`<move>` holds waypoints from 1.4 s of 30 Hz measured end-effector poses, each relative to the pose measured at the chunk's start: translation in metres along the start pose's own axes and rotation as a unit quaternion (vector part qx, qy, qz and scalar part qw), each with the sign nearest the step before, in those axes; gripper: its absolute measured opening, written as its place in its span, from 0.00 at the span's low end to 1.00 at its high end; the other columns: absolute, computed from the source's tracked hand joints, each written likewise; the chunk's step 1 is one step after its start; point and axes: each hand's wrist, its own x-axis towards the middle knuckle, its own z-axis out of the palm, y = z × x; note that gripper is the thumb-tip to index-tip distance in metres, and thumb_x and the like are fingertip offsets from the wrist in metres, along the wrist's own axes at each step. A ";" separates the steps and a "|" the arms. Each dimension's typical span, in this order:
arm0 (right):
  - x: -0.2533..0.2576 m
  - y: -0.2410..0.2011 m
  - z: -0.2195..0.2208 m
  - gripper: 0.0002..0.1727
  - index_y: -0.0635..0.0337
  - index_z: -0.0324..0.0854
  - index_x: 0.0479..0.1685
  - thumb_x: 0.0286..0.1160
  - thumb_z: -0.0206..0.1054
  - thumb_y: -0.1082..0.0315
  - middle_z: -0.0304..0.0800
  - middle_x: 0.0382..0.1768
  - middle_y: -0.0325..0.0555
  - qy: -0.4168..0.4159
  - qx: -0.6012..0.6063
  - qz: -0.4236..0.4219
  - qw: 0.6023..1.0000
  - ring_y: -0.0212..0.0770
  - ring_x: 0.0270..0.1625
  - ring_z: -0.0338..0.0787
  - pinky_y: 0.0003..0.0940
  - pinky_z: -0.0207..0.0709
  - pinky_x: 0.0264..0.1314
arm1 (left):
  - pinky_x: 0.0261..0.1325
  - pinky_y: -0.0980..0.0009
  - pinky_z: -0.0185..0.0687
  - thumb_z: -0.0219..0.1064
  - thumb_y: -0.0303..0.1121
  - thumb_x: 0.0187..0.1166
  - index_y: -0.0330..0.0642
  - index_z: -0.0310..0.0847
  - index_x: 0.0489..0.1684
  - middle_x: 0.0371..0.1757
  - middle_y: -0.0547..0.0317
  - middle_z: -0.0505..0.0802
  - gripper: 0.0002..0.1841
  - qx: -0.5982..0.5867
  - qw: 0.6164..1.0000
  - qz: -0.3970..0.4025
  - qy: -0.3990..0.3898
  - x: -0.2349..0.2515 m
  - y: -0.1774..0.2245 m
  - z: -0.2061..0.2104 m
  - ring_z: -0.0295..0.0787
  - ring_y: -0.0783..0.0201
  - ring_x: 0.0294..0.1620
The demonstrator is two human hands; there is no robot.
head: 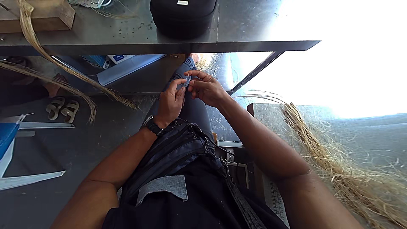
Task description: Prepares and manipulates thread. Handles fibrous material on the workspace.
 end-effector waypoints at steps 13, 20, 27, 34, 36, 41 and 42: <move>-0.001 0.000 -0.002 0.15 0.63 0.79 0.67 0.86 0.57 0.75 0.89 0.32 0.47 -0.026 -0.022 0.001 0.999 0.35 0.24 0.85 0.30 0.85 0.31 | 0.13 0.80 0.61 0.52 0.29 0.91 0.40 0.79 0.71 0.13 0.61 0.73 0.16 -0.264 0.960 -0.072 -0.057 0.004 0.001 -0.006 0.64 0.71 0.09; -0.001 -0.002 -0.004 0.15 0.61 0.79 0.66 0.87 0.57 0.74 0.90 0.33 0.48 -0.038 -0.030 0.004 0.999 0.35 0.25 0.86 0.31 0.86 0.32 | 0.14 0.80 0.63 0.52 0.28 0.90 0.41 0.78 0.73 0.13 0.62 0.72 0.17 -0.296 0.949 -0.087 -0.072 0.002 0.003 -0.007 0.64 0.72 0.09; -0.001 -0.003 -0.006 0.15 0.62 0.79 0.67 0.87 0.56 0.74 0.88 0.31 0.46 -0.046 -0.005 -0.001 0.999 0.35 0.25 0.86 0.33 0.86 0.34 | 0.14 0.80 0.61 0.51 0.28 0.91 0.45 0.75 0.77 0.13 0.61 0.70 0.19 -0.303 0.946 -0.088 -0.081 -0.003 0.007 -0.008 0.62 0.72 0.08; -0.001 -0.005 -0.009 0.15 0.63 0.79 0.65 0.87 0.55 0.75 0.88 0.30 0.45 -0.057 -0.011 0.004 0.998 0.36 0.26 0.86 0.33 0.86 0.34 | 0.13 0.80 0.61 0.51 0.28 0.91 0.46 0.76 0.76 0.13 0.61 0.70 0.19 -0.317 0.940 -0.098 -0.083 -0.004 0.006 -0.007 0.62 0.72 0.08; 0.000 -0.005 -0.009 0.15 0.62 0.79 0.65 0.86 0.55 0.75 0.88 0.31 0.46 -0.064 -0.011 0.005 0.998 0.36 0.26 0.87 0.33 0.86 0.34 | 0.13 0.80 0.60 0.51 0.29 0.91 0.46 0.76 0.76 0.13 0.62 0.70 0.19 -0.325 0.936 -0.104 -0.084 -0.003 0.007 -0.007 0.62 0.72 0.08; -0.002 -0.007 -0.009 0.14 0.60 0.80 0.64 0.87 0.54 0.75 0.90 0.33 0.46 -0.076 -0.011 0.014 0.997 0.35 0.27 0.87 0.32 0.86 0.34 | 0.13 0.79 0.61 0.51 0.30 0.91 0.48 0.76 0.74 0.12 0.64 0.68 0.18 -0.384 0.909 -0.121 -0.107 -0.003 0.004 -0.009 0.61 0.72 0.07; -0.002 -0.007 -0.010 0.14 0.60 0.80 0.64 0.87 0.55 0.75 0.90 0.34 0.47 -0.080 -0.010 0.018 0.997 0.35 0.27 0.87 0.32 0.86 0.34 | 0.13 0.80 0.61 0.51 0.30 0.91 0.49 0.76 0.74 0.12 0.64 0.68 0.18 -0.390 0.906 -0.122 -0.111 -0.003 0.004 -0.010 0.61 0.73 0.07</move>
